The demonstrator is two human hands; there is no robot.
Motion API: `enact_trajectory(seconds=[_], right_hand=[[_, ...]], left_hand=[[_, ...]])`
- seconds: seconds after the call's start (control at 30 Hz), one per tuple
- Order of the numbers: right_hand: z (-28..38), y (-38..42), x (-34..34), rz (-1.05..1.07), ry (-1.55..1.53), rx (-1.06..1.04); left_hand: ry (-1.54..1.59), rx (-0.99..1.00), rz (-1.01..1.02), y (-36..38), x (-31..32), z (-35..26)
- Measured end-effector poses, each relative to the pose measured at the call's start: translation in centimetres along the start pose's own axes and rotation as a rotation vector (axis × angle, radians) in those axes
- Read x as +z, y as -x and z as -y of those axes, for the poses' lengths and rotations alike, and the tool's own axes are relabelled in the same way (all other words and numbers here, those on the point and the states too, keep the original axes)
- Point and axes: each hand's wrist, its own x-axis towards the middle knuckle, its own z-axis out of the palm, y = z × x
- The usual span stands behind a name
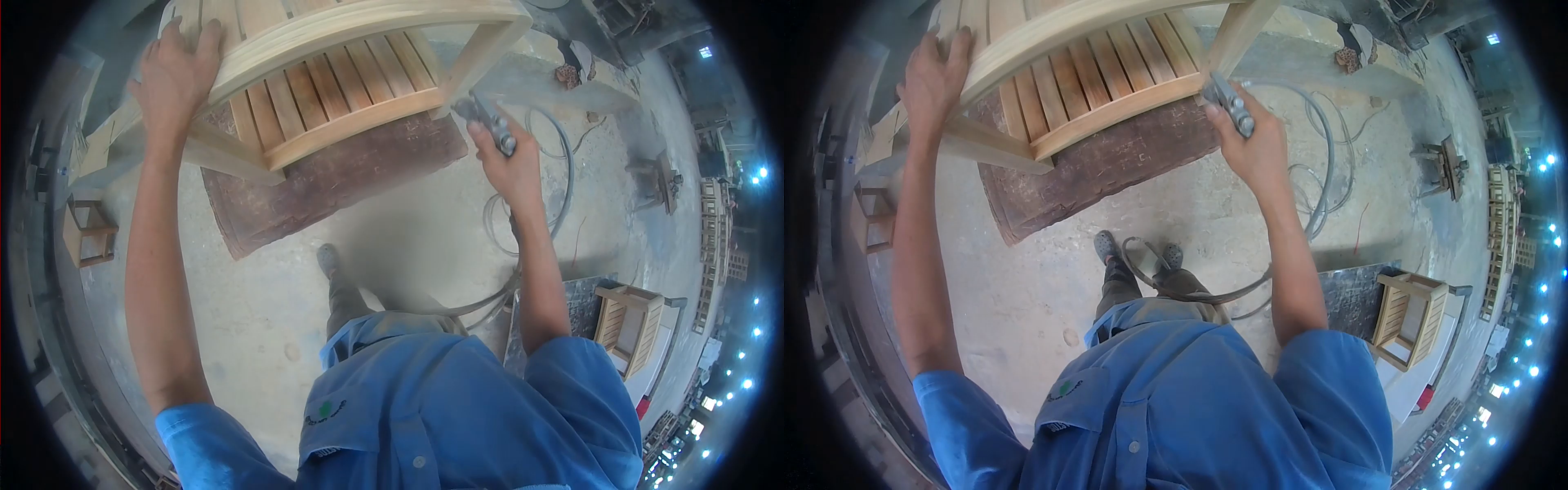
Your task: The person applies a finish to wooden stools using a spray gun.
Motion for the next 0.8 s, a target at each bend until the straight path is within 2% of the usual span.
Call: enact_trajectory(seconds=[0.17,0.3,0.4,0.47,0.57,0.67,0.8], right_hand=[[4.5,-3.8,1.9,-0.008,-0.151,-0.118],[4.7,-4.4,2.4,0.000,-0.029,-0.055],[2.7,-4.5,2.7,-0.024,0.147,-0.063],[1.9,-4.9,3.3,-0.049,0.286,-0.082],[2.6,-4.9,4.7,-0.023,0.269,-0.038],[5.2,-2.5,5.9,0.226,0.063,0.030],[6.6,-1.1,7.0,0.249,0.038,-0.036]], left_hand=[[0.036,0.018,-0.008,0.2,0.0,-0.3],[0.109,0.055,-0.046,0.2,0.4,-0.7],[0.152,0.065,0.069,0.0,-0.7,-1.3],[0.153,0.093,0.014,0.3,-0.1,-1.3],[0.227,0.121,-0.041,1.4,-0.7,-2.6],[0.314,0.143,-0.022,1.4,-0.8,-2.5],[0.213,0.208,-0.037,1.1,-0.1,-2.2]])
